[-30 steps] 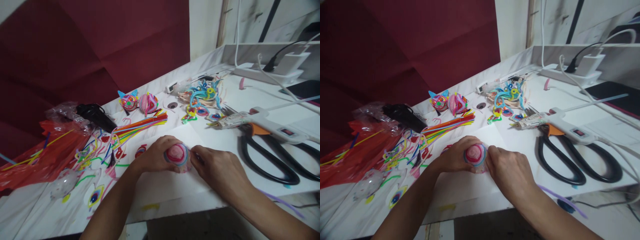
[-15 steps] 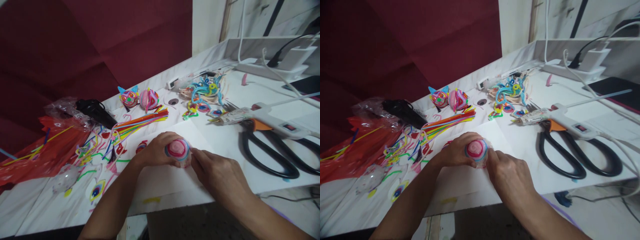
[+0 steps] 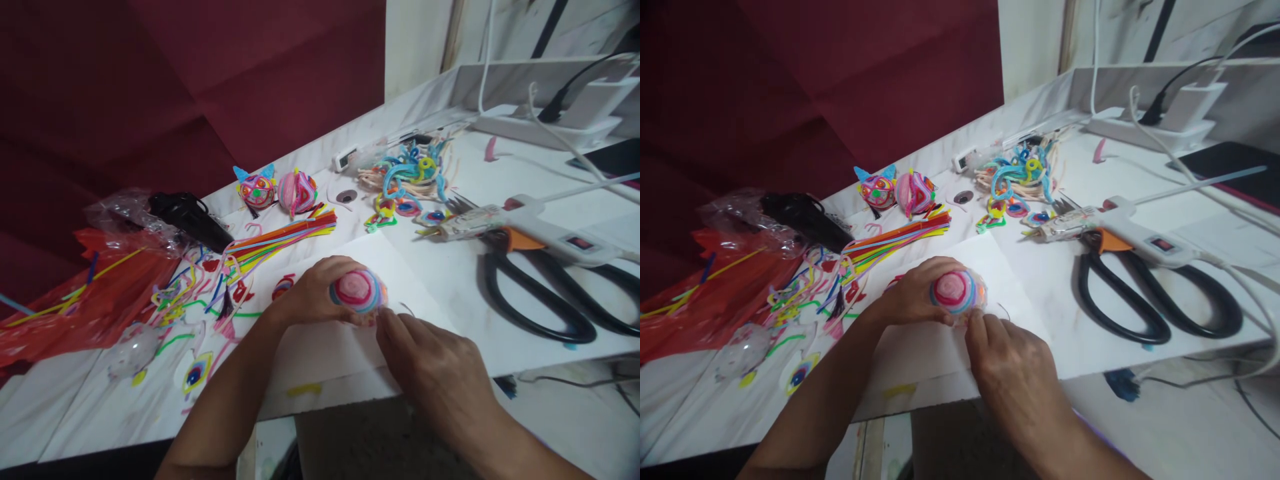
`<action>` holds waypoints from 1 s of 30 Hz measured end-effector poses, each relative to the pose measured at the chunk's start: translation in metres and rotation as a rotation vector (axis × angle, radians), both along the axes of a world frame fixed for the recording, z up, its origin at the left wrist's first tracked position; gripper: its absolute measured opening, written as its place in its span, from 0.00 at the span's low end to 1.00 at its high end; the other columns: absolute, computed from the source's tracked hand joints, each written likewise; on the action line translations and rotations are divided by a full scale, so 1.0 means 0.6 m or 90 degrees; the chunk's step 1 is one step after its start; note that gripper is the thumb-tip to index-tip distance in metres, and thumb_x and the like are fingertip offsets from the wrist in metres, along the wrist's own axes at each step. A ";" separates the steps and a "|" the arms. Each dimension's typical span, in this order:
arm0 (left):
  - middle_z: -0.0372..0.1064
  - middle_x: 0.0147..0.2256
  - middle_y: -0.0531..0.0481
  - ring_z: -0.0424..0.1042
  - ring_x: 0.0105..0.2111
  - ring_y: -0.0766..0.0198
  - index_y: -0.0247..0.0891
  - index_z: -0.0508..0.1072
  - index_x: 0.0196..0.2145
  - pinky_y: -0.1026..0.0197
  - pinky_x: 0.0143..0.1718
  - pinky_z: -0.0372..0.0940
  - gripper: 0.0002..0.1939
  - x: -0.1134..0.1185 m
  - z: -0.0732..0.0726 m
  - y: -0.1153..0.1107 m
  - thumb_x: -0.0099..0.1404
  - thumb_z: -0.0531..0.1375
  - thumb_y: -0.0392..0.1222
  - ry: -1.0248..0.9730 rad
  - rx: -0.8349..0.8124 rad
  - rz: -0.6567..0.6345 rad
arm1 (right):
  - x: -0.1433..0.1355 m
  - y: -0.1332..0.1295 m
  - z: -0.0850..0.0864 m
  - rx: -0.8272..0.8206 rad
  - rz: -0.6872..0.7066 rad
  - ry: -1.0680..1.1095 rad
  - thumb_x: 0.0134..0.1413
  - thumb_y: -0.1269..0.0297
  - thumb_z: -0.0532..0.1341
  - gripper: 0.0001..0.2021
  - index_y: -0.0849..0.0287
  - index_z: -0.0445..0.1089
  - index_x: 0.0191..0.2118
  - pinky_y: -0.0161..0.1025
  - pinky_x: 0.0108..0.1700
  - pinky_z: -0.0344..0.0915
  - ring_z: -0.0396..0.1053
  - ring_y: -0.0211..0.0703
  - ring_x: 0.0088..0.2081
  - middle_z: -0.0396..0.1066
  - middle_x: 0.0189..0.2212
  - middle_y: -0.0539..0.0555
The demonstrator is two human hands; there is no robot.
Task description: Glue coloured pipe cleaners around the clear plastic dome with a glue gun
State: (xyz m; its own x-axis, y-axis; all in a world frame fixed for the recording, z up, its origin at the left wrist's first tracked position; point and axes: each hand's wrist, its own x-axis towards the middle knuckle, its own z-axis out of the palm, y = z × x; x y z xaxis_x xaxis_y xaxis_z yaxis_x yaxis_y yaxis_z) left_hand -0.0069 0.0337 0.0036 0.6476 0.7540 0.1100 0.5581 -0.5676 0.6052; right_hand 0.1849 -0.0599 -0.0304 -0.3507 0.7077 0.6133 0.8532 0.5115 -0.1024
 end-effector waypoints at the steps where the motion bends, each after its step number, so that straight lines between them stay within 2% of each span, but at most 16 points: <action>1: 0.67 0.53 0.43 0.65 0.54 0.49 0.43 0.69 0.52 0.49 0.57 0.60 0.35 0.001 0.000 0.000 0.47 0.71 0.54 0.002 -0.001 0.003 | -0.001 -0.001 -0.002 0.013 0.005 0.004 0.55 0.81 0.49 0.14 0.64 0.69 0.38 0.39 0.20 0.53 0.65 0.41 0.19 0.65 0.19 0.49; 6: 0.67 0.52 0.42 0.65 0.54 0.49 0.41 0.68 0.52 0.48 0.57 0.60 0.36 0.002 0.000 -0.001 0.47 0.70 0.55 0.012 0.006 0.001 | -0.007 -0.006 -0.006 0.035 0.001 -0.019 0.51 0.84 0.47 0.15 0.68 0.68 0.39 0.38 0.20 0.53 0.63 0.40 0.18 0.64 0.20 0.49; 13: 0.68 0.51 0.39 0.66 0.54 0.50 0.36 0.69 0.52 0.49 0.57 0.60 0.36 0.001 -0.002 -0.001 0.50 0.69 0.57 0.002 0.034 -0.016 | -0.009 -0.015 -0.022 0.089 -0.018 -0.045 0.53 0.85 0.45 0.18 0.78 0.64 0.47 0.37 0.20 0.55 0.63 0.40 0.19 0.65 0.21 0.51; 21: 0.66 0.53 0.41 0.65 0.55 0.50 0.39 0.68 0.53 0.49 0.58 0.60 0.38 -0.002 -0.005 -0.001 0.48 0.69 0.58 0.019 0.030 -0.005 | -0.017 -0.016 -0.020 0.100 -0.024 -0.027 0.56 0.84 0.47 0.15 0.76 0.66 0.45 0.38 0.21 0.54 0.61 0.40 0.19 0.64 0.20 0.50; 26: 0.66 0.54 0.42 0.64 0.55 0.52 0.38 0.67 0.53 0.52 0.59 0.59 0.38 -0.002 -0.005 -0.003 0.47 0.71 0.55 0.024 0.040 -0.004 | -0.025 -0.015 -0.013 0.099 -0.034 -0.035 0.56 0.83 0.46 0.15 0.74 0.69 0.42 0.39 0.21 0.50 0.59 0.40 0.19 0.61 0.18 0.49; 30: 0.66 0.54 0.42 0.65 0.55 0.52 0.38 0.67 0.53 0.54 0.59 0.58 0.39 -0.001 -0.006 -0.006 0.47 0.72 0.54 0.032 0.050 0.000 | -0.025 -0.016 -0.009 0.076 -0.034 -0.050 0.55 0.83 0.47 0.15 0.73 0.69 0.42 0.39 0.23 0.51 0.61 0.41 0.20 0.62 0.19 0.50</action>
